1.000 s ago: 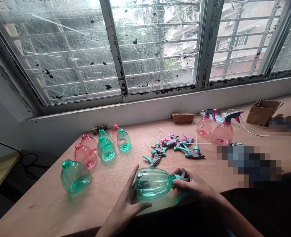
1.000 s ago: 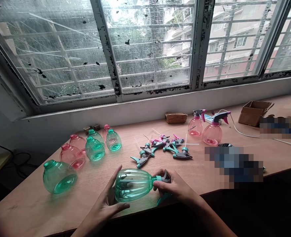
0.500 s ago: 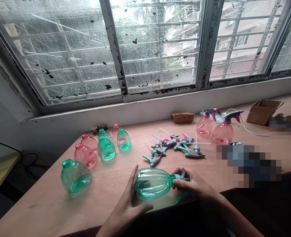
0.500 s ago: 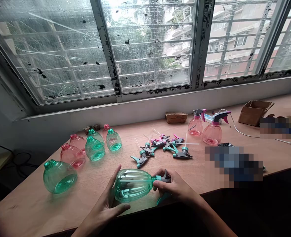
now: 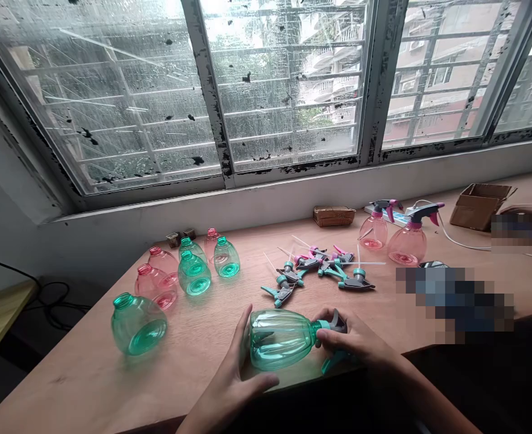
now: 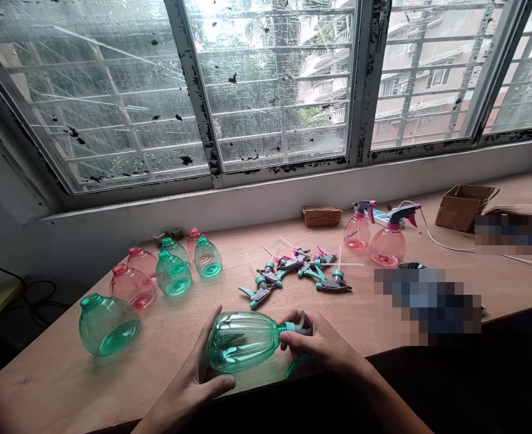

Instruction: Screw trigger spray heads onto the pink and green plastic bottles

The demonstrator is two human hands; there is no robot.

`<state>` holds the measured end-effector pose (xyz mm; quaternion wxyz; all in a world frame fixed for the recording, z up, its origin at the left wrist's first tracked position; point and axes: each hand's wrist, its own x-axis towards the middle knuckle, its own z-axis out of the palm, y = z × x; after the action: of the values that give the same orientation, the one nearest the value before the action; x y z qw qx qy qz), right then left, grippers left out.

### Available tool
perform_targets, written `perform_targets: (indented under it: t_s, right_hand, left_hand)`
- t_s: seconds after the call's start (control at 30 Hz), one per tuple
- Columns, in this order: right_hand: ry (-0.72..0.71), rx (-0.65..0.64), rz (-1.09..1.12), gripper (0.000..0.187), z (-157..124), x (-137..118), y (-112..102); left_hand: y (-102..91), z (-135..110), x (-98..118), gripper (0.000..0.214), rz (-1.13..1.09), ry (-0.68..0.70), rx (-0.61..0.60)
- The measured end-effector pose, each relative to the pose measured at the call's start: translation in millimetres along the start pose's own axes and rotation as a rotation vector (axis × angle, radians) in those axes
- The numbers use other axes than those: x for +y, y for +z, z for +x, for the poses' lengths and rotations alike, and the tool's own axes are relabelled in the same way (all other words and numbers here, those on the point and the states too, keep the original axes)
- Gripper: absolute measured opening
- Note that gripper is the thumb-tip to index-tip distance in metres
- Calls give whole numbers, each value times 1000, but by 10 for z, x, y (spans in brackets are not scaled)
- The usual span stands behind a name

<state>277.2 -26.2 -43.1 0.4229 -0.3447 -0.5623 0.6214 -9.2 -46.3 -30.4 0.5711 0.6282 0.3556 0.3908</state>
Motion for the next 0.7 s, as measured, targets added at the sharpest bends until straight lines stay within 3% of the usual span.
perform_targets:
  t_s: [0.17,0.33,0.5,0.7]
  right_hand:
    - [-5,-4,2,38,13,-5,-6]
    - [-19,3,-15,37,11,0,-11]
    - [-10,-2,-15,37,3,-2,5]
    - [-4,-11,8,37,6,-11,9]
  left_hand:
    - [-18,-8,17,93,46,-28,16]
    - [47,12,75,102,-26,-13,-24]
    - [32,2,32,106,18,-22,19]
    - [3,3,30,87,52,-33,4]
